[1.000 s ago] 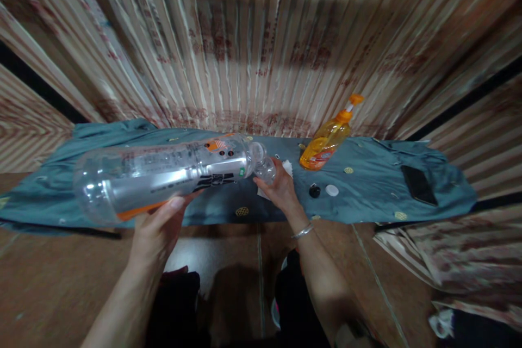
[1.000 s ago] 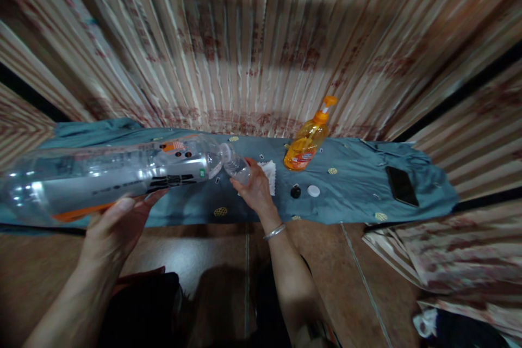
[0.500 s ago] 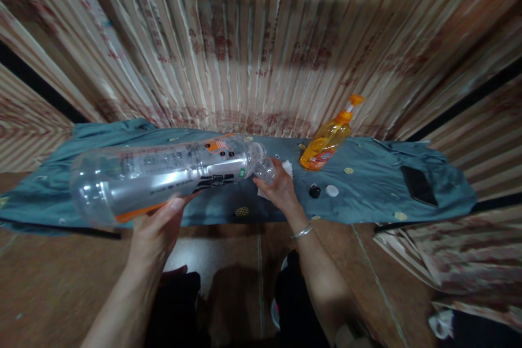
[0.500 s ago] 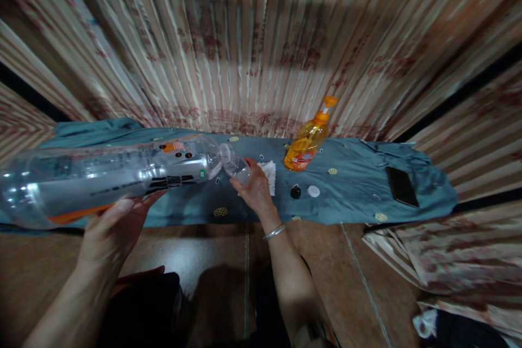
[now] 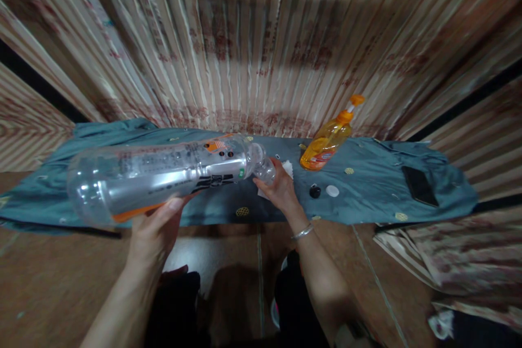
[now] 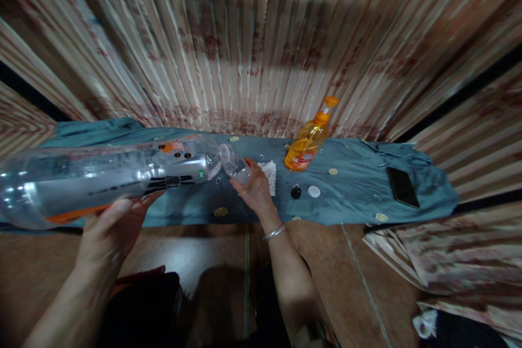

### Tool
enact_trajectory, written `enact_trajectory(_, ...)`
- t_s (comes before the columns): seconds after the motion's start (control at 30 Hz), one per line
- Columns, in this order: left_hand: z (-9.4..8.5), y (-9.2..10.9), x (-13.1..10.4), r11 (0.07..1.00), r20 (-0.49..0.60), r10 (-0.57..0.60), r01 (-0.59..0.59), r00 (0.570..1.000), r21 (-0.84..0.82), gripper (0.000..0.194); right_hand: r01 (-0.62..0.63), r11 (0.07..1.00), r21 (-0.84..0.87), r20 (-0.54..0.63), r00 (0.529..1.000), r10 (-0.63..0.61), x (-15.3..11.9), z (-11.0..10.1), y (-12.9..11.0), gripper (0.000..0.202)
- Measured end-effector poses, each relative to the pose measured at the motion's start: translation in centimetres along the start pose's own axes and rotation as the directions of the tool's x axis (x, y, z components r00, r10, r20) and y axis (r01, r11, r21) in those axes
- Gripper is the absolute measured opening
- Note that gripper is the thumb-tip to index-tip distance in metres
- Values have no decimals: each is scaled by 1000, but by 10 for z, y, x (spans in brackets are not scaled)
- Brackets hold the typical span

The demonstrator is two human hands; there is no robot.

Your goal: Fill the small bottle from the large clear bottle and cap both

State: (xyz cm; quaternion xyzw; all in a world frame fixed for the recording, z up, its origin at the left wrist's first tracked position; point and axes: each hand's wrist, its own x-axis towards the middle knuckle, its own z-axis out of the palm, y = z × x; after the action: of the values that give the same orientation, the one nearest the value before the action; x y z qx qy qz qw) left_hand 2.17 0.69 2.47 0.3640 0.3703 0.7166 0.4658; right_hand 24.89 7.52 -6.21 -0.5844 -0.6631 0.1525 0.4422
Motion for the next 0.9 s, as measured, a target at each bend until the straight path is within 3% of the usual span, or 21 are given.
enact_trajectory(0.9,-3,-3,2,1000,-15,5,-5,1000,3,53,-14,1000,11,11,1000,13,0,-1,-2,61)
